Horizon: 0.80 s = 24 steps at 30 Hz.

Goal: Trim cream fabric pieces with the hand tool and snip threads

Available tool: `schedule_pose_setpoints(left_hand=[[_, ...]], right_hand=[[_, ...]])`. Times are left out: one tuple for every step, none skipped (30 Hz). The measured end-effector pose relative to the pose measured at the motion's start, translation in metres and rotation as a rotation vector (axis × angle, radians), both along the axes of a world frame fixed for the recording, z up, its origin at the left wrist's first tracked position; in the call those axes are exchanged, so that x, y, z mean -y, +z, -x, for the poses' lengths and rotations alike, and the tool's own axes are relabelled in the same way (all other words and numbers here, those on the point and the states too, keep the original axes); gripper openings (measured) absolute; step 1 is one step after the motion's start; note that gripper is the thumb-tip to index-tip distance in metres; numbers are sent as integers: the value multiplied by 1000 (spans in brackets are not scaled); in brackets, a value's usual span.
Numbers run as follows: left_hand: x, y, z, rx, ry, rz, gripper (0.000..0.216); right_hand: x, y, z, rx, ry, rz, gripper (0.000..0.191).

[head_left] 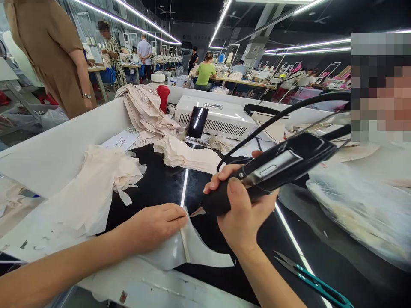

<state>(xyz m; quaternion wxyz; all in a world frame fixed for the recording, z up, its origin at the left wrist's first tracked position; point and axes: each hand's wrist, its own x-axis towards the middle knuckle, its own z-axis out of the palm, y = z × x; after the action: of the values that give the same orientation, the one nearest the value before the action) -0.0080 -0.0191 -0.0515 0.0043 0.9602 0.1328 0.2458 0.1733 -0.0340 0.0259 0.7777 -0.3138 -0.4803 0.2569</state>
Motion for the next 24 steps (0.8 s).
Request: schedule_pose_setpoints(left_hand=[[0,0,0,-5,-1,7,25],[1,-1,0,-7,-3,12,25],[1,-1,0,-7,-4,15,26],[1,-1,-1,-5,-7,16,26],[1,-1,-1,-6,-6,18,26],[1,-1,-1,-7,-5,19,26],[1,-1,-2,-7,-4,20,26],[1,-1,-2,-6,-2,21,26],[1,0,-2,-4,-2,22,26],[1,0,-2,-3,-3,24,26],[1,1,-2,-2,-3,26,26],[1,1,-2,-2,-4,25,26],[1,2,-2,-2,-3,25,26],[1,2,-2,-2,-3,24,26],[1,2,-1,-1,-3,22,26],[1,2,-1,0,-2,19,25],[1,2,-1,0,-1,16,25],[1,2,-2,1,1,11,24],[1,1,-2,3,3,2,24],[1,1,-2,6,5,-6,24],[1,1,-2,10,9,-11,24],[1,1,-2,14,12,-12,24],[1,1,-2,18,15,-8,23],[2,1,-1,20,17,-2,23]], right_hand=[[-2,-2,1,3,5,6,33],[-3,-3,2,5,12,10,34],[-4,-4,3,6,18,12,34],[-5,-5,4,7,23,12,34],[-5,-5,4,8,28,14,34],[-4,-5,5,9,31,16,34],[-4,-5,5,8,31,17,33],[-4,-5,5,7,29,18,33],[-3,-5,4,6,25,15,33],[-3,-5,4,6,22,9,33],[-3,-5,4,6,20,3,34],[-3,-6,4,7,19,-4,35],[-3,-7,4,7,22,-7,35],[-3,-7,4,9,26,-10,36],[-3,-8,4,10,31,-11,35],[-3,-8,4,10,35,-12,35],[-3,-9,5,10,38,-11,34],[-3,-9,5,10,40,-8,34],[-3,-9,6,12,39,1,33],[-3,-8,6,16,36,11,32],[-2,-8,6,22,35,23,33],[-2,-7,6,30,34,33,33],[-1,-7,5,37,32,36,34],[0,-6,5,41,27,33,35]])
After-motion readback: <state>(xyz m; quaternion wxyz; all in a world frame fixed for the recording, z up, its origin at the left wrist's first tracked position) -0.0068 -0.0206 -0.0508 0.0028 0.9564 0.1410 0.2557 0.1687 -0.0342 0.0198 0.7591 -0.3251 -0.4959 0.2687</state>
